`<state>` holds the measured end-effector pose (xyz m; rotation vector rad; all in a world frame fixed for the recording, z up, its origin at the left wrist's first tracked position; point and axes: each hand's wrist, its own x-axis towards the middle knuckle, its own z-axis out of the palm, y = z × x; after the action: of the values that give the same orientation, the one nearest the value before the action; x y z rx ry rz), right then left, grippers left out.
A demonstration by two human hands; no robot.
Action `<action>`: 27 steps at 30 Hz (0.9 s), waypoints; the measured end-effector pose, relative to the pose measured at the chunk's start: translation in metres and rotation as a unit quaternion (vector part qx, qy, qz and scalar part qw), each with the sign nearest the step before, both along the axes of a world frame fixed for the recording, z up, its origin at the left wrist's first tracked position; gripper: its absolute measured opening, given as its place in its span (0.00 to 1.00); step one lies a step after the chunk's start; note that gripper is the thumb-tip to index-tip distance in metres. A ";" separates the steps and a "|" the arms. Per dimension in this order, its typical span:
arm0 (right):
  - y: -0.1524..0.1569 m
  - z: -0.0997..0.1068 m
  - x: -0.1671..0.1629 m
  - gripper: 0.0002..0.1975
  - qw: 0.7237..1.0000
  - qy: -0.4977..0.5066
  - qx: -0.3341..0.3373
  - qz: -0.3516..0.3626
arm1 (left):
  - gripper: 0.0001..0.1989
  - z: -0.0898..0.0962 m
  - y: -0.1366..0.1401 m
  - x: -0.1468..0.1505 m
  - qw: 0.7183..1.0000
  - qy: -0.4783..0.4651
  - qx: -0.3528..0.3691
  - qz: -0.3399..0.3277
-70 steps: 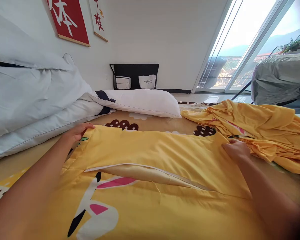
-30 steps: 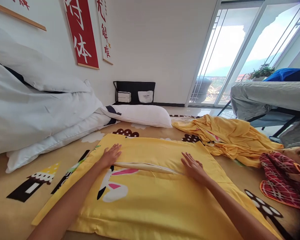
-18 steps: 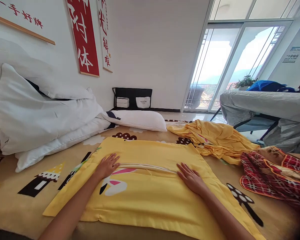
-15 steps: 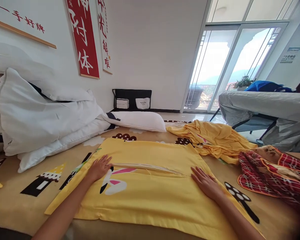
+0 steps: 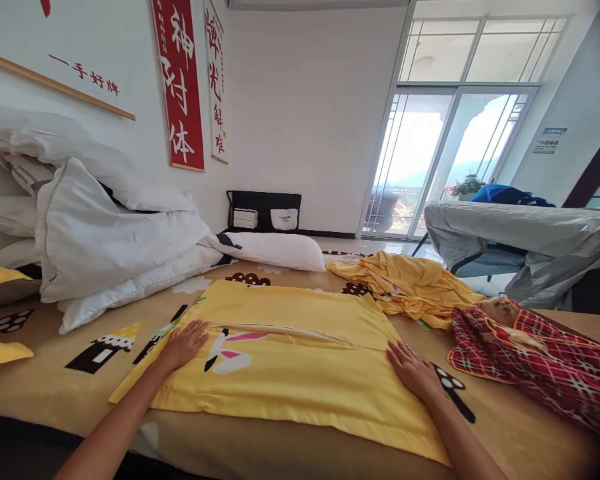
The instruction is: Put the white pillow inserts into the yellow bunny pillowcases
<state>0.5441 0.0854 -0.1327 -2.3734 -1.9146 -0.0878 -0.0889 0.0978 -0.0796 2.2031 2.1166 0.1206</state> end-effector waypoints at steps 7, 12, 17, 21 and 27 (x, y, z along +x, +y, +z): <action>-0.014 0.003 0.001 0.32 1.000 -0.001 -0.003 -0.015 | 0.30 0.010 0.001 0.027 0.999 -0.018 -0.031 0.022; -0.027 0.000 0.009 0.32 1.000 0.000 0.001 -0.005 | 0.31 0.007 0.006 0.062 0.999 -0.013 -0.031 -0.005; -0.038 -0.005 0.017 0.32 1.000 0.003 0.001 0.001 | 0.29 -0.001 0.004 0.082 1.000 0.008 -0.003 -0.010; -0.045 -0.007 0.020 0.32 1.000 0.009 -0.002 0.011 | 0.28 -0.003 0.002 0.083 1.000 0.021 0.010 -0.005; -0.049 -0.002 0.016 0.33 1.000 0.007 -0.009 0.009 | 0.27 -0.005 -0.001 0.081 0.999 0.028 0.025 -0.003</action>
<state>0.5598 0.0359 -0.1345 -2.3613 -1.9389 -0.0529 -0.0078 0.0965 -0.0849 2.2664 2.1584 0.1148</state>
